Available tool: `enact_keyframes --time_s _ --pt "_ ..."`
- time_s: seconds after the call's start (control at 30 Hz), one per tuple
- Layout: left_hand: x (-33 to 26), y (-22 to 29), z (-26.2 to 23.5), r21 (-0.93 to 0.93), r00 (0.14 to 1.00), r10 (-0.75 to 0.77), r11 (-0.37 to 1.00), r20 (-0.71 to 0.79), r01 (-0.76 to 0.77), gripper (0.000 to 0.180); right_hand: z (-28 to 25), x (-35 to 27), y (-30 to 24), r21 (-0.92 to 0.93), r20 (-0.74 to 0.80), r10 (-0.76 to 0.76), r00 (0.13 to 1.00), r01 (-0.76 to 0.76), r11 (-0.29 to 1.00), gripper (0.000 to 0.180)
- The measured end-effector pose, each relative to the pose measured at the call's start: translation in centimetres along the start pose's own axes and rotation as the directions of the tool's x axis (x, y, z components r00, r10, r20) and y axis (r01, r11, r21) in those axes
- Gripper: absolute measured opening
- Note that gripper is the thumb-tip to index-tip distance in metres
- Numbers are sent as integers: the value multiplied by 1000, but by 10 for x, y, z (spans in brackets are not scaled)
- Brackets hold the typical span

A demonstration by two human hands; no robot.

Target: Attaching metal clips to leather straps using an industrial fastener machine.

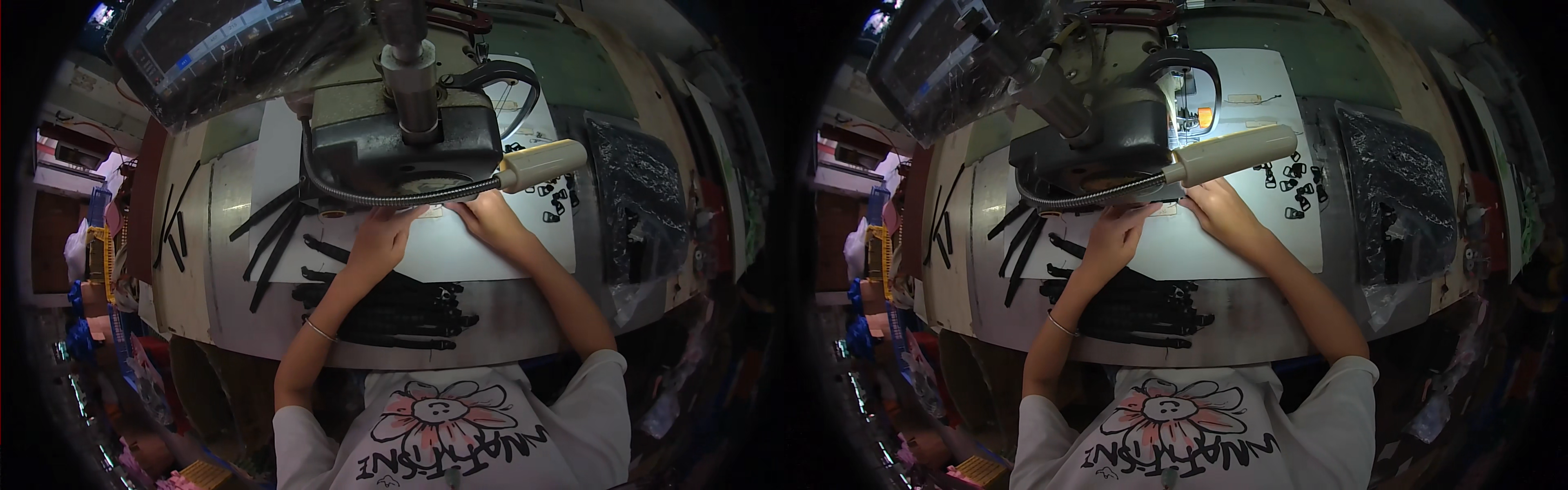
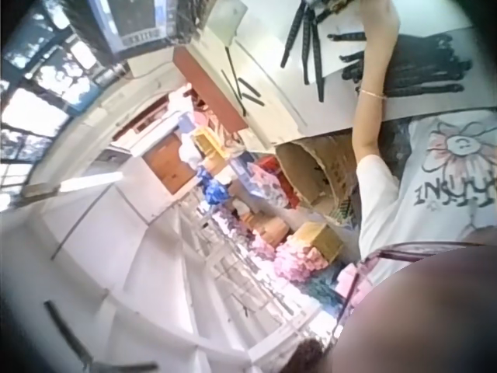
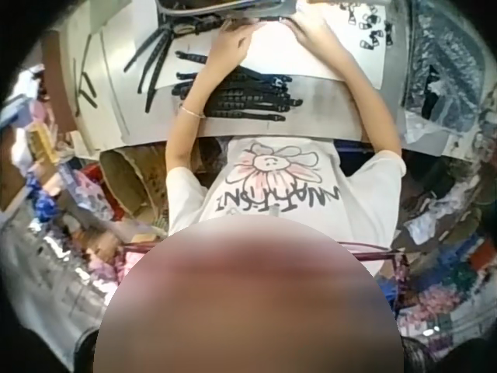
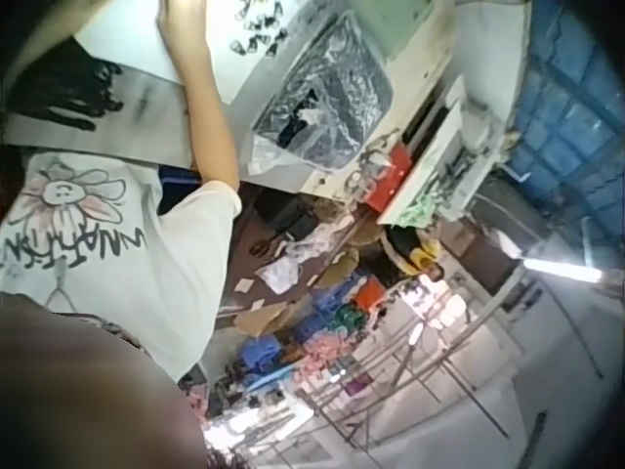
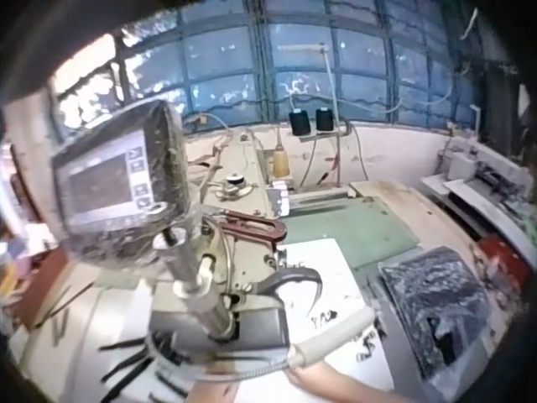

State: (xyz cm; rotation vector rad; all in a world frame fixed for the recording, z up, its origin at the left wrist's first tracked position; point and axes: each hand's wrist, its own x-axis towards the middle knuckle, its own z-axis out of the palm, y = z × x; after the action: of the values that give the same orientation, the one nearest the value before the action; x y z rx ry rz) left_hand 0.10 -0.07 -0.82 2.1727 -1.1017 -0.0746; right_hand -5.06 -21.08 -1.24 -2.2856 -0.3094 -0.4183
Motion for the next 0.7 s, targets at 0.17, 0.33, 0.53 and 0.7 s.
enact_keyframes --time_s 0.17,0.33,0.53,0.7 --pt "8 13 3 143 989 -24 989 -146 45 24 1 -3 -1 157 -31 33 999 -28 987 13" --pt "16 21 -13 -137 985 -164 978 -47 156 20 -4 -7 -19 444 103 204 974 -228 867 16" --pt "11 22 -25 -294 965 -259 920 38 259 19 6 -7 -23 605 143 236 961 -274 747 15" --pt "-12 11 -29 -16 1000 -14 1000 -20 14 21 -9 -28 -36 369 128 50 991 -94 925 5"
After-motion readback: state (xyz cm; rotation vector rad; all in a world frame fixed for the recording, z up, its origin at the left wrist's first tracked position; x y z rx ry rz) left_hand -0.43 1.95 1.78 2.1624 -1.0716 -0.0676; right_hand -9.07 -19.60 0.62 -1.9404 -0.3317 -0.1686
